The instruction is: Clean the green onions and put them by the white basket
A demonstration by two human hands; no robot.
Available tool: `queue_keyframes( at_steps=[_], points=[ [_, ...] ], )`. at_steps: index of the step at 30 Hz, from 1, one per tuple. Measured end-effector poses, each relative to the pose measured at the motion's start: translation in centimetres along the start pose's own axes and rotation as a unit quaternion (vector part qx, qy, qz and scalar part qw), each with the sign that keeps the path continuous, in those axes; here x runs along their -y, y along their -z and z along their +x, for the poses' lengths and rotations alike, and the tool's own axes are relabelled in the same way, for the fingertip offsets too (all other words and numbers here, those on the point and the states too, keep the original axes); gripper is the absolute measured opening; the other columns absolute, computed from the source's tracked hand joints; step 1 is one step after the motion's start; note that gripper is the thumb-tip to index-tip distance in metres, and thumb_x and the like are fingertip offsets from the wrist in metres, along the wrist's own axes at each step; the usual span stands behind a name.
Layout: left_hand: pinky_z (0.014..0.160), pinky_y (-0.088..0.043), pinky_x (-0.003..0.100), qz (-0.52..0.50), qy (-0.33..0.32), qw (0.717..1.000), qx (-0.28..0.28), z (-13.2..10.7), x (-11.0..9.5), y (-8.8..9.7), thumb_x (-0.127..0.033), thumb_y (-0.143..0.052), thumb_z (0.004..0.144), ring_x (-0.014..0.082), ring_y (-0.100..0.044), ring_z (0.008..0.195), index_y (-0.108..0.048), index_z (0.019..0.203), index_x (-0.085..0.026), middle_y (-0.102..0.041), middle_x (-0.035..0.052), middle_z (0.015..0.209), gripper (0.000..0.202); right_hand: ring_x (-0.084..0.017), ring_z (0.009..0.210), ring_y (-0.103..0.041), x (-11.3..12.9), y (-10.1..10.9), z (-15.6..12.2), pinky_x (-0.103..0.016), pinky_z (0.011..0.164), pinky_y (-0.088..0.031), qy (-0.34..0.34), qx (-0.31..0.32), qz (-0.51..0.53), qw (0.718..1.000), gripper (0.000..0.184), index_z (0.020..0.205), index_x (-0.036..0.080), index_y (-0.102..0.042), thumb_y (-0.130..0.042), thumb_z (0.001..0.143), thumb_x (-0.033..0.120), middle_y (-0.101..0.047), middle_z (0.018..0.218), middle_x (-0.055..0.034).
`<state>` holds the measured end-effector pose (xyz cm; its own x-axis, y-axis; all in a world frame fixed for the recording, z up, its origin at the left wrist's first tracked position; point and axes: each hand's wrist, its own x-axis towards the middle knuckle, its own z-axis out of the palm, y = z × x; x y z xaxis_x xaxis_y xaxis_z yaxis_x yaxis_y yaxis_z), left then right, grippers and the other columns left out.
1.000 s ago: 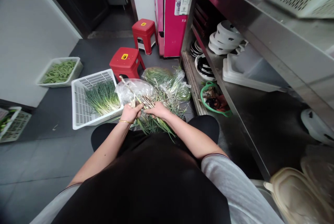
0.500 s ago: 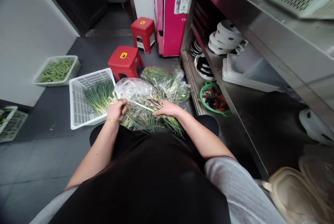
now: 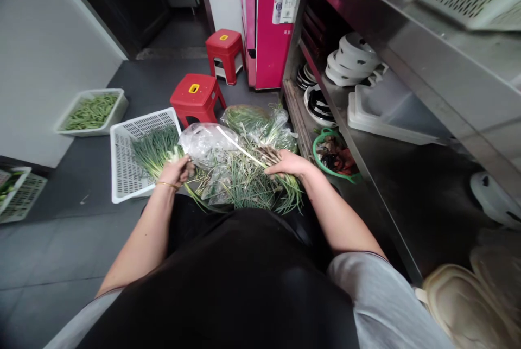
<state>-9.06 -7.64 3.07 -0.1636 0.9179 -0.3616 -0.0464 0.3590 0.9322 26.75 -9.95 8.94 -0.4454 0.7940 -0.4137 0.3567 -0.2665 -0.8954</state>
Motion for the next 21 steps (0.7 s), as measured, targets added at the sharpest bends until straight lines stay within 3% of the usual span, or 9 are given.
queue_keyframes(
  at_steps=[2,4,6,8,10,12,14,18,21],
  points=[
    [0.031,-0.020,0.018,-0.051,0.002,0.997,0.057,-0.7,0.1,-2.0,-0.051,-0.067,0.074,0.0019,-0.029,0.034,-0.065,0.086,-0.009,-0.061,0.0041,0.063,0.044,-0.005,0.038,-0.044,0.4,-1.8,1.2,-0.019,0.038,-0.034,-0.008,0.005,-0.001,1.000,0.024,0.065,0.012,-0.059,-0.076,0.061,0.028,-0.064,0.055,-0.0016],
    [0.031,-0.011,0.017,-0.128,-0.029,0.983,0.126,-1.5,-0.3,-3.9,-0.056,-0.070,0.067,-0.0001,-0.020,0.033,-0.065,0.095,-0.011,-0.060,0.0017,0.061,0.053,-0.006,0.039,-0.046,0.6,-4.1,2.7,-0.019,0.038,-0.035,-0.023,0.020,-0.023,0.999,0.023,0.066,0.013,-0.059,-0.076,0.060,0.026,-0.064,0.056,-0.0011],
    [0.032,-0.012,0.016,-0.165,-0.061,0.972,0.158,-2.3,-1.2,-5.1,-0.052,-0.075,0.063,-0.0004,-0.020,0.034,-0.066,0.097,-0.013,-0.057,-0.0008,0.058,0.053,-0.007,0.038,-0.046,0.5,-6.1,4.1,-0.020,0.038,-0.034,-0.028,0.040,-0.046,0.998,0.022,0.067,0.013,-0.059,-0.076,0.060,0.025,-0.062,0.054,0.0012],
    [0.032,-0.013,0.016,-0.152,-0.069,0.975,0.147,-2.7,-2.0,-5.3,-0.047,-0.076,0.063,0.0005,-0.022,0.034,-0.067,0.089,-0.011,-0.050,-0.0032,0.051,0.045,-0.007,0.038,-0.045,0.4,-7.2,5.1,-0.019,0.038,-0.035,-0.008,0.028,-0.018,0.999,0.022,0.071,0.014,-0.059,-0.075,0.062,0.025,-0.057,0.051,0.0046],
    [0.032,-0.017,0.019,-0.107,-0.070,0.983,0.135,-2.8,-2.4,-4.6,-0.047,-0.072,0.067,0.0035,-0.029,0.034,-0.069,0.082,-0.009,-0.046,-0.0031,0.044,0.041,-0.006,0.037,-0.044,0.4,-7.4,5.7,-0.019,0.038,-0.035,0.024,-0.019,0.060,0.998,0.021,0.078,0.014,-0.060,-0.073,0.066,0.025,-0.055,0.051,0.0063],
    [0.037,-0.030,0.021,-0.062,-0.083,0.985,0.135,-2.9,-2.3,-3.9,-0.050,-0.068,0.070,0.0093,-0.044,0.041,-0.070,0.079,-0.008,-0.048,-0.0003,0.043,0.043,-0.006,0.037,-0.045,0.7,-7.0,6.2,-0.019,0.037,-0.036,0.045,-0.057,0.152,0.986,0.020,0.084,0.013,-0.060,-0.070,0.069,0.022,-0.059,0.054,0.0045],
    [0.046,-0.040,0.024,-0.030,-0.087,0.983,0.160,-3.0,-1.7,-3.7,-0.050,-0.067,0.070,0.0144,-0.055,0.051,-0.071,0.082,-0.009,-0.052,0.0016,0.045,0.043,-0.008,0.040,-0.051,1.3,-6.8,6.7,-0.019,0.037,-0.040,0.050,-0.058,0.236,0.969,0.019,0.085,0.011,-0.060,-0.069,0.069,0.017,-0.064,0.060,0.0006],
    [0.042,-0.034,0.024,0.034,-0.071,0.983,0.167,-3.4,-0.4,-5.4,-0.049,-0.070,0.067,0.0096,-0.040,0.037,-0.069,0.095,-0.011,-0.039,-0.0065,0.040,0.046,-0.014,0.053,-0.063,2.4,-7.9,8.2,-0.022,0.048,-0.053,0.012,-0.067,0.372,0.926,0.014,0.083,0.010,-0.060,-0.067,0.071,0.009,-0.067,0.061,-0.0042],
    [0.050,-0.039,0.025,0.116,-0.129,0.978,0.113,-3.6,0.2,-7.0,-0.038,-0.077,0.057,0.0098,-0.044,0.046,-0.068,0.086,-0.013,-0.050,-0.0042,0.049,0.039,-0.016,0.057,-0.066,2.3,-9.7,9.1,-0.026,0.055,-0.057,-0.007,-0.118,0.429,0.896,0.012,0.081,0.009,-0.061,-0.068,0.071,0.008,-0.067,0.060,-0.0044]
  ],
)
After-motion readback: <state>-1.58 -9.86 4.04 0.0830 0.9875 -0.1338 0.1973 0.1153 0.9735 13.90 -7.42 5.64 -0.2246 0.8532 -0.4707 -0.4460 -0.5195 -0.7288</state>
